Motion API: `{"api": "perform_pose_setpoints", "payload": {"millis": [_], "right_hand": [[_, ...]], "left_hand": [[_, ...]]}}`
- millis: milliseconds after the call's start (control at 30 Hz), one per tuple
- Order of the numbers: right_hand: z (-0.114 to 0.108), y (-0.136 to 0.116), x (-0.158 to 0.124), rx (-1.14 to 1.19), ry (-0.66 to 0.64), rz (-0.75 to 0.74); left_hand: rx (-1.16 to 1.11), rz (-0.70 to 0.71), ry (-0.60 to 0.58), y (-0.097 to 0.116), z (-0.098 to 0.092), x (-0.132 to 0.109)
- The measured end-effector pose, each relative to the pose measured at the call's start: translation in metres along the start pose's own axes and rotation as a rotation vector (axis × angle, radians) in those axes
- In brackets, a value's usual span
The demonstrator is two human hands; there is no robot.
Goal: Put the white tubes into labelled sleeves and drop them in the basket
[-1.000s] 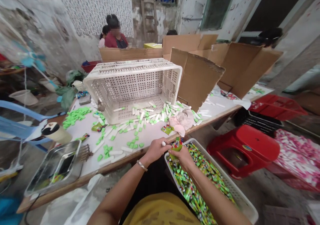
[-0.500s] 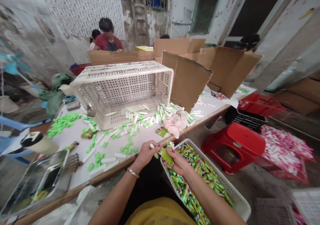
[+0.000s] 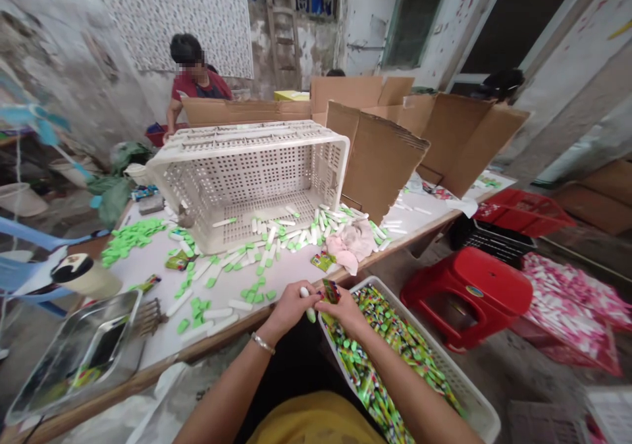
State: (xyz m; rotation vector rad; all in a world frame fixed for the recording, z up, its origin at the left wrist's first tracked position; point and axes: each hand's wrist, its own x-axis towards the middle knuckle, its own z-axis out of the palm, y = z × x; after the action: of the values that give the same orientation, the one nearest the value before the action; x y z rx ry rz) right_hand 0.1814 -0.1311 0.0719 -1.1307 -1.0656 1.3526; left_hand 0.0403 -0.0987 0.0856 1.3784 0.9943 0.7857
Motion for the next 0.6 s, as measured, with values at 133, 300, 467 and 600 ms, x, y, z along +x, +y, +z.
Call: {"api": "perform_pose_setpoints", "payload": {"millis": [133,300,467,600], "right_hand": [[0.001,-0.003,-0.005,-0.094,0.08,-0.017],[-0.004,-0.002,-0.008,-0.211,0.164,-0.084],[-0.011,-0.002,-0.012,-0.24,0.201,-0.119],[-0.016,0.0,-0.012,-0.25,0.225,-0.111]], "left_hand": [[0.003,-0.013,0.02,-0.005,-0.001,0.0],[0.046,0.001,0.056,-0.005,-0.002,-0.005],[0.051,0.035,0.09,-0.004,-0.003,-0.011],[0.078,0.055,0.143,-0.006,-0.005,-0.012]]}}
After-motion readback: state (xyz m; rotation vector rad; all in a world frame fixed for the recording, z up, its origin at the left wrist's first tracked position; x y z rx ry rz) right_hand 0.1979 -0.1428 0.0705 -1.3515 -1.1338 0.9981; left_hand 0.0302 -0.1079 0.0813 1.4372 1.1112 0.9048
